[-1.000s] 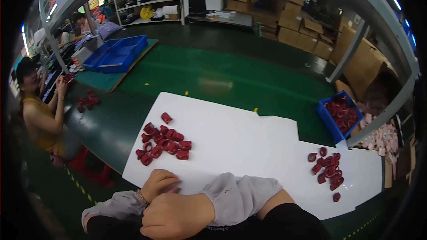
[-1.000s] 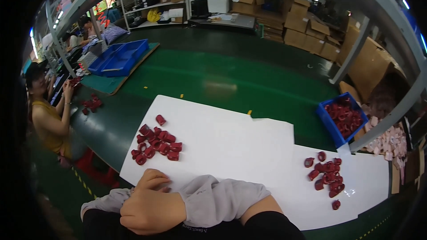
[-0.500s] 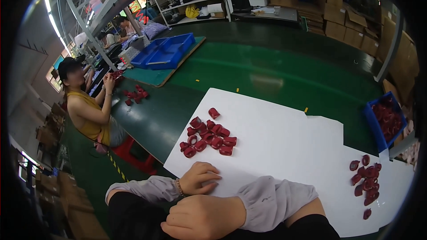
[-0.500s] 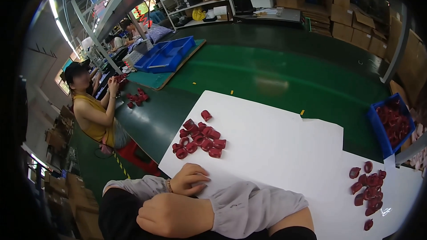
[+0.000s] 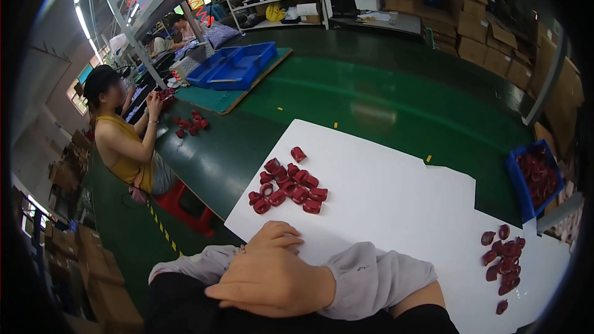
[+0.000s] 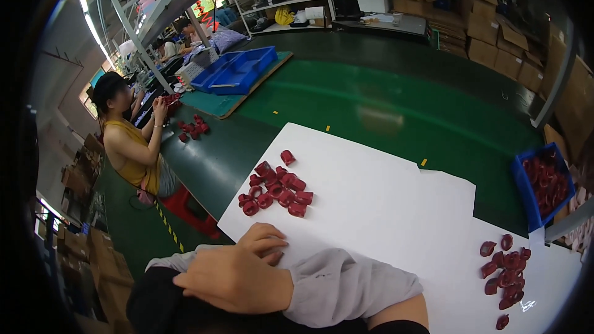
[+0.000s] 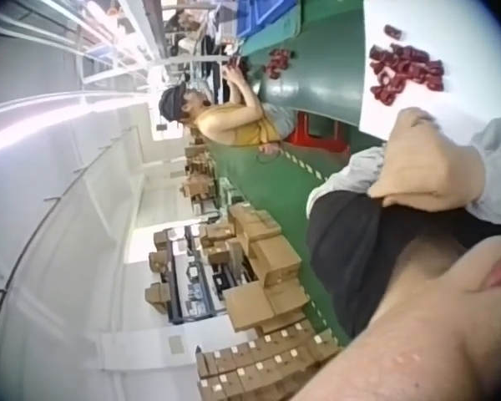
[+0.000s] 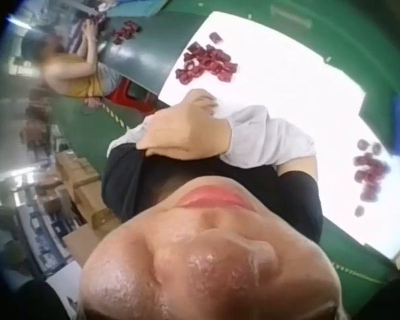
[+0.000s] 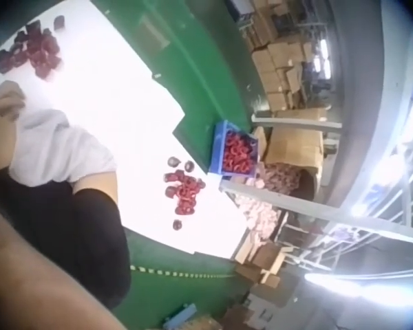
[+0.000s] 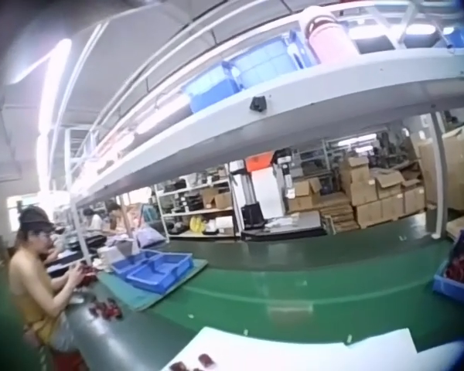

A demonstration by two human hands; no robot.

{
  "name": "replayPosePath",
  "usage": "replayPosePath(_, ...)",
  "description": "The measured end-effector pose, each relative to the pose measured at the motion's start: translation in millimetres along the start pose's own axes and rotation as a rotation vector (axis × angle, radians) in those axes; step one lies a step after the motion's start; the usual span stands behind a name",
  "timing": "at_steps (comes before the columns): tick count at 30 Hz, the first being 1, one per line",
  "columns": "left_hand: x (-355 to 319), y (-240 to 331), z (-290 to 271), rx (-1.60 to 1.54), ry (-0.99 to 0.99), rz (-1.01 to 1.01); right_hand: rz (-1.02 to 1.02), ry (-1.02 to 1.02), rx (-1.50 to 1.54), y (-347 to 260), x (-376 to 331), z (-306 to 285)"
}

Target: Manually inspecting small red plastic components for defects and sorting them into piles on a workbench.

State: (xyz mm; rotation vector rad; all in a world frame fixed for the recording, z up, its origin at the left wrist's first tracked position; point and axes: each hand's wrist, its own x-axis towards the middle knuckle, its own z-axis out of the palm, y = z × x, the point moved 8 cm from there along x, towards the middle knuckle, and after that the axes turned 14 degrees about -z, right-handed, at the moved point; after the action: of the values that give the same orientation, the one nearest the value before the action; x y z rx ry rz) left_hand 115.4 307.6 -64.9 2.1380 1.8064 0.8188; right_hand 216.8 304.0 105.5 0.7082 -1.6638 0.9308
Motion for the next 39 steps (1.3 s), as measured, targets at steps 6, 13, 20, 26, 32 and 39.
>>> replayPosePath(6, -4.2, 2.5, -6.0, -0.037, 0.021, 0.048, -0.070, -0.301, 0.081, -24.0, 13.1, -26.3)
replayPosePath(13, -9.4, 10.3, 3.9, -0.237, -0.293, 0.075, 0.289, -0.682, 0.071, -27.5, -14.2, -53.6)
replayPosePath(20, -50.4, 41.7, 77.2, -0.825, -1.404, -0.249, 0.632, -0.537, 0.377, -71.3, -82.7, 3.9)
replayPosePath(26, -38.4, 52.3, 69.1, -0.632, -1.018, 0.003, 0.576, -0.157, -0.020, -75.4, -71.9, -30.3)
replayPosePath(32, -55.7, 34.5, 53.1, -0.568, -0.825, -0.299, 0.598, 0.066, 0.072, -97.7, -97.1, -19.5)
replayPosePath(39, -113.2, 22.8, 106.5, -0.640, -0.978, -0.044, 0.964, -0.262, -0.505, -74.1, -162.6, -46.7)
